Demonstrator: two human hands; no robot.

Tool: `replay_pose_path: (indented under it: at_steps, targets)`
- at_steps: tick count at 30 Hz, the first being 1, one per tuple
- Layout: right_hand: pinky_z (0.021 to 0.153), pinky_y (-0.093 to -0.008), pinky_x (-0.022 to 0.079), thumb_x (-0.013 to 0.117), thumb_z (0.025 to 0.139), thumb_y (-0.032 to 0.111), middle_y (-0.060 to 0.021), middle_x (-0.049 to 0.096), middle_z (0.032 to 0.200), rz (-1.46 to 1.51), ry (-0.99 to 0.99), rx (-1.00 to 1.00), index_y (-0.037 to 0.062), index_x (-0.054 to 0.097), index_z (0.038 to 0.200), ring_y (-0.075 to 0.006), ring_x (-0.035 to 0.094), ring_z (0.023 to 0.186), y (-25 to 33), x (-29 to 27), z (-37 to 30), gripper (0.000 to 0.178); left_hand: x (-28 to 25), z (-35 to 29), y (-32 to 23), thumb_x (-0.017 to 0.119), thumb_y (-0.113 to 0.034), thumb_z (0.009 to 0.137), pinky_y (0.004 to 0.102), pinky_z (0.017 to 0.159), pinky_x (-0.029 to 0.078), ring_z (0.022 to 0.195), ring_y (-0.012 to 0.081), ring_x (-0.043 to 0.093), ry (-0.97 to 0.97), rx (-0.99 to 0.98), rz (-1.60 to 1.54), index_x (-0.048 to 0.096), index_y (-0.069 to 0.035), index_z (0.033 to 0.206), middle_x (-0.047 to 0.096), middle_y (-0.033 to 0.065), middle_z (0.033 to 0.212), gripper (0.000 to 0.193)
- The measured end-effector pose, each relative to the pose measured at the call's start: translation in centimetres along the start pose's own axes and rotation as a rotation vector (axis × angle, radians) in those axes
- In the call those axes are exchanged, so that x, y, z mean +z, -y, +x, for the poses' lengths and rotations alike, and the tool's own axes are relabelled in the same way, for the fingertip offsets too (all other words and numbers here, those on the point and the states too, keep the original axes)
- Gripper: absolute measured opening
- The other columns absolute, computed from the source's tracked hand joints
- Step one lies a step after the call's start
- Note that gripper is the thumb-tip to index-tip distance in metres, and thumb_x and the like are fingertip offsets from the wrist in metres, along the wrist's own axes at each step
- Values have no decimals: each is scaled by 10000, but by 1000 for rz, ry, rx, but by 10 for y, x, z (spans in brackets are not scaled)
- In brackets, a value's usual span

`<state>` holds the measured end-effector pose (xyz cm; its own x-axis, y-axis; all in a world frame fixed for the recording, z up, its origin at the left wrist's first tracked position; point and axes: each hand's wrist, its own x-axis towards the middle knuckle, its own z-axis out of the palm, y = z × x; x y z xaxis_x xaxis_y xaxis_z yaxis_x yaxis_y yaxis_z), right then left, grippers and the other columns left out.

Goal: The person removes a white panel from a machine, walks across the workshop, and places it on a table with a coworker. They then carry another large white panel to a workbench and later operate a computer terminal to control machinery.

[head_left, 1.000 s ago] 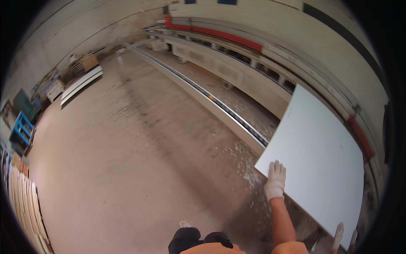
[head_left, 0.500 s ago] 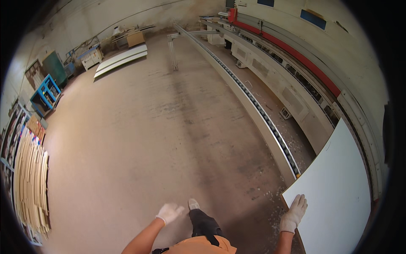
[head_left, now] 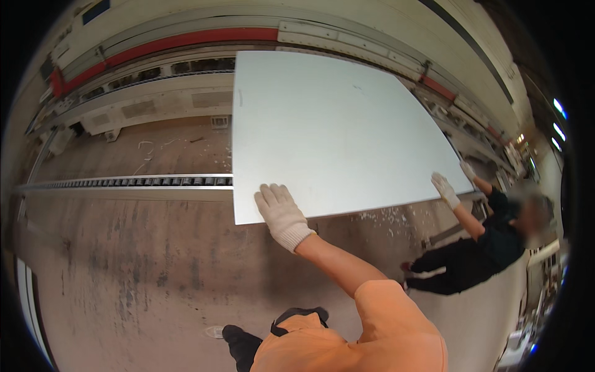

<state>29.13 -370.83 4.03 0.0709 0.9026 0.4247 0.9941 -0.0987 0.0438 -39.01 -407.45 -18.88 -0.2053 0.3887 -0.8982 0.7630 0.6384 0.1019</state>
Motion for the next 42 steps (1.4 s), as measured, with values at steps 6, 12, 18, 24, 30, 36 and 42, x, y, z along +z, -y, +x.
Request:
replay_pose_path:
  at_steps: [6,12,18,24,30,36,42]
  targets:
    - [1305,-541,354,579,999,83,-228,542,1600,-37,37,77,-8,579,1472,-399,514,1472,170,44,131,482,-326,162,-15,640,-418,1032,579,928,590,932,421,726,-31,279,493,731,-20,1345,787,248,1213,514]
    - [1319,-549,330,566,1020,90,-230,545,1603,-32,74,107,-22,571,1480,-416,497,1508,321,95,255,473,-676,292,-238,637,-450,1079,571,795,576,783,360,699,-704,813,580,742,17,977,757,210,839,490]
    - [1336,-570,313,522,1042,93,-250,523,1647,-26,127,74,-12,555,1520,-427,492,1534,467,173,389,491,-794,294,-406,735,-353,1068,384,619,540,594,188,601,-355,1075,-405,753,-30,764,578,10,602,444]
    - [1278,-605,372,645,917,14,-248,577,1495,-1,-40,35,-1,577,1431,-460,523,1404,608,233,505,519,-856,381,-227,573,-535,1074,573,915,577,1089,432,772,-289,554,396,789,28,1115,794,251,1145,605]
    - [1312,-602,342,680,883,-12,-268,533,1577,-49,172,46,14,537,1510,-479,488,1484,781,302,656,643,-949,466,-13,590,-479,1041,551,929,575,1076,424,760,-83,-68,-20,786,4,1097,794,231,1158,524]
    - [1346,-572,306,612,826,-113,-266,499,1642,-26,27,19,26,503,1589,-498,429,1554,946,374,761,783,-1105,573,91,608,-423,1008,529,942,574,1063,416,748,-71,-156,-204,783,-20,1080,795,211,1170,445]
    - [1334,-563,331,643,839,-97,-231,508,1645,-58,93,95,50,531,1558,-471,442,1546,1107,398,887,742,-1323,686,149,625,-366,975,507,956,572,1050,409,736,-152,74,5,780,-43,1062,795,191,1183,369]
